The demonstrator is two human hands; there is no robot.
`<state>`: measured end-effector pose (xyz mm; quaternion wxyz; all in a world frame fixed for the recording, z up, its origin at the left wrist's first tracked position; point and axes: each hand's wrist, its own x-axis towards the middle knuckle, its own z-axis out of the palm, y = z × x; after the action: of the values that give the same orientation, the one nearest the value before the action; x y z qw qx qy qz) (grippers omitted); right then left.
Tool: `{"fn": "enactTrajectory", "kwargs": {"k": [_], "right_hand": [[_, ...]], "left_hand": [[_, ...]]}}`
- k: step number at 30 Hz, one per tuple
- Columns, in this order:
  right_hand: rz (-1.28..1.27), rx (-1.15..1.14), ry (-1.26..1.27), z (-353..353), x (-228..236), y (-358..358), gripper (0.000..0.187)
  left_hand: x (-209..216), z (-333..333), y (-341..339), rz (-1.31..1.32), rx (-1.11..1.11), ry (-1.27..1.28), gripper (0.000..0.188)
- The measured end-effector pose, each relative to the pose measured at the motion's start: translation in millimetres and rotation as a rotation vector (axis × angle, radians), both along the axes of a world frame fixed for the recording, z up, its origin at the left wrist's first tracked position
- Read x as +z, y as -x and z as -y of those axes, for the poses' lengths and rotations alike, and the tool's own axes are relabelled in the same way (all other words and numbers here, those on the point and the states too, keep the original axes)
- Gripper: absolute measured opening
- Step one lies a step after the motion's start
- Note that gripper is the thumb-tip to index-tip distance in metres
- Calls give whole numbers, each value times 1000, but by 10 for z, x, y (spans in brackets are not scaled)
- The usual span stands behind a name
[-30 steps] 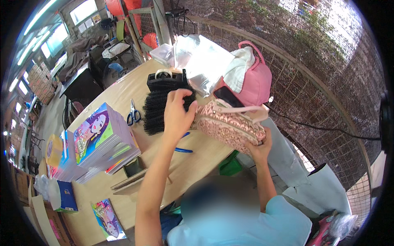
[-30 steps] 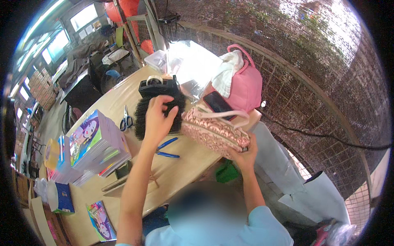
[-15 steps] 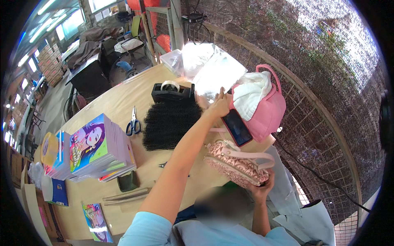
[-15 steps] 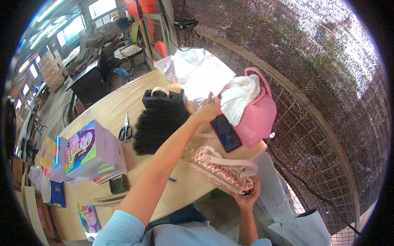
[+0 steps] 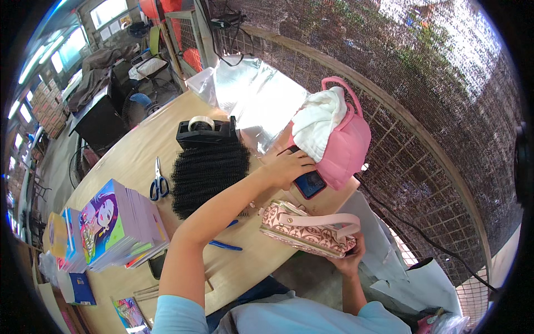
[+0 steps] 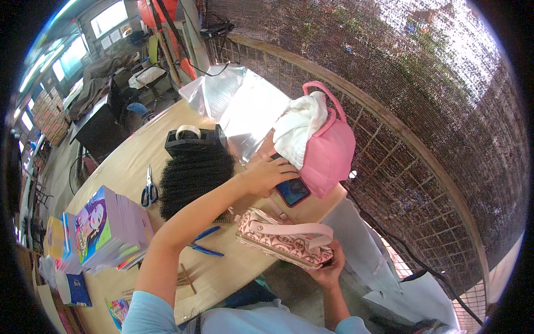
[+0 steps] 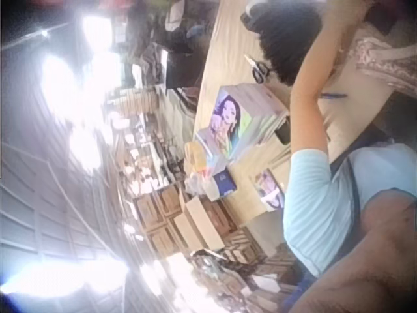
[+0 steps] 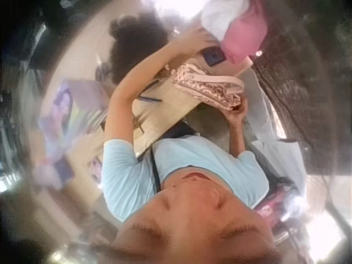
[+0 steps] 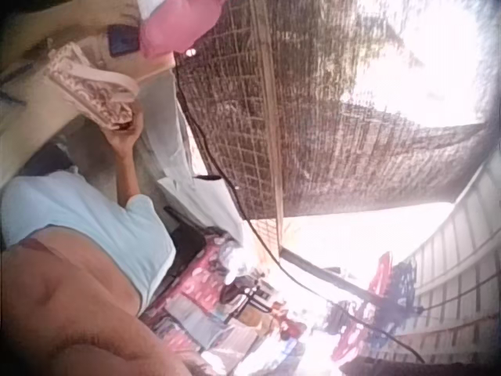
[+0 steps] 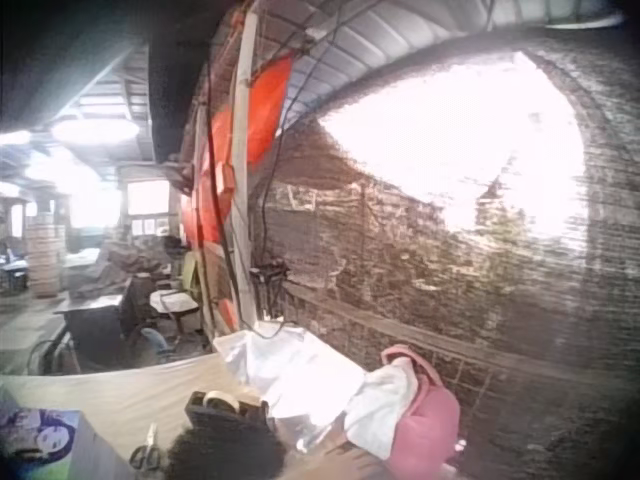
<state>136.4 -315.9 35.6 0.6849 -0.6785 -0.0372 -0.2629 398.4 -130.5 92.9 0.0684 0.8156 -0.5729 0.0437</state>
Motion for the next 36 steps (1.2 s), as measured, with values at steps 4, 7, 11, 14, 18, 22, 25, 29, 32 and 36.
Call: {"fn": "enactTrajectory", "kwargs": {"k": [4,7,11,14,18,22,25,29,32,36], "right_hand": [[-31,-47,-27,22,96,79,80],[-57,-91,-27,132,27,127,81],[-55,-145,33,210,21,165,82],[-73,-170,36,241,53,217,82],[-79,-144,-24,197,200,127,79],[-23,-129,23,186,201,114,79],[-38,-146,60,205,202,200,79],[-17,-143,13,203,244,245,76],[-53,-166,-38,260,255,317,73],[-114,-230,81,328,333,338,69]], "left_hand": [[-105,193,-53,14,44,-139,78],[-180,221,-150,87,49,-174,83],[-171,52,-219,75,56,-45,69],[-84,-128,-207,-79,304,117,58],[-308,-199,-244,-126,709,158,43],[-331,-36,-187,-59,731,43,34],[-191,41,-2,-102,635,-15,30],[-278,-169,-136,-401,215,291,36],[-191,-130,-19,-118,206,165,64],[-114,102,37,-6,87,-150,90]]}}
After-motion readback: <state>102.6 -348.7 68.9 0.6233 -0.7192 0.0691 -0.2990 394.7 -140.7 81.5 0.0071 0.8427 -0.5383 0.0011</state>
